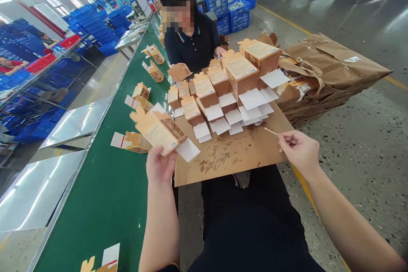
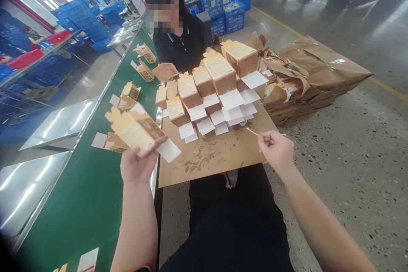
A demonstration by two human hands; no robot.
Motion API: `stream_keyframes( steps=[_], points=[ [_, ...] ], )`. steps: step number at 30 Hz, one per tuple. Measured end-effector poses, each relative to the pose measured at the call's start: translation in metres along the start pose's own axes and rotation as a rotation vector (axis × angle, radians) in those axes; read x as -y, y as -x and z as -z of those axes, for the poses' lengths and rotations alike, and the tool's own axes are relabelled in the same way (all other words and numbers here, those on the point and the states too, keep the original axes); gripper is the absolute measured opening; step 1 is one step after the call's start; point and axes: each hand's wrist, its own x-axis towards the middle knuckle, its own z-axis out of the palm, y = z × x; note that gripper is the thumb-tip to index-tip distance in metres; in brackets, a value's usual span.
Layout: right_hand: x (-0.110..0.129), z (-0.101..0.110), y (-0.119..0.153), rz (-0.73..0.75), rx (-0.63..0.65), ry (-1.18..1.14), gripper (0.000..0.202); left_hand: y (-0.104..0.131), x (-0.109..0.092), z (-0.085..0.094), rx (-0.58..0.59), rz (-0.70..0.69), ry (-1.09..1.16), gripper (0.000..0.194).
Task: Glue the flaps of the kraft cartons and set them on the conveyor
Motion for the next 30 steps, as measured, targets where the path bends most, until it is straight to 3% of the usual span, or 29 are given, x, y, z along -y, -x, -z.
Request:
stream_keyframes(
  steps=[4,8,13,19,22,25,28,30],
  points=[
    [-0.001,-0.006,-0.037,0.029,0.169,0.122,0.033,0.063,0.055,0.015,0.049,0.186,0.022,0.066],
    [-0.002,-0.009,-0.057,0.083,0.189,0.219,0.021,0.086,0.093,0.018,0.024,0.218,-0.002,0.074],
    [0.005,-0.02,-0.084,0.107,0.254,0.425,0.023,0.081,0.089,0.014,0.112,0.23,-0.077,0.077],
    [0.018,-0.044,-0.101,0.069,0.336,0.538,0.022,0.087,0.093,-0.004,0.098,0.187,-0.092,0.079],
    [0.019,-0.037,-0.098,0.087,0.318,0.548,0.029,0.089,0.097,-0.004,0.083,0.195,-0.093,0.077],
    [0.015,-0.013,-0.081,0.086,0.212,0.502,0.022,0.087,0.097,-0.001,0.044,0.165,-0.079,0.077],
    [0.009,0.004,-0.042,0.048,0.118,0.314,0.019,0.081,0.095,0.0,0.017,0.14,-0.097,0.077],
    [0.008,-0.001,-0.005,0.031,0.147,0.148,0.025,0.076,0.094,0.0,0.017,0.16,-0.12,0.077]
  ],
)
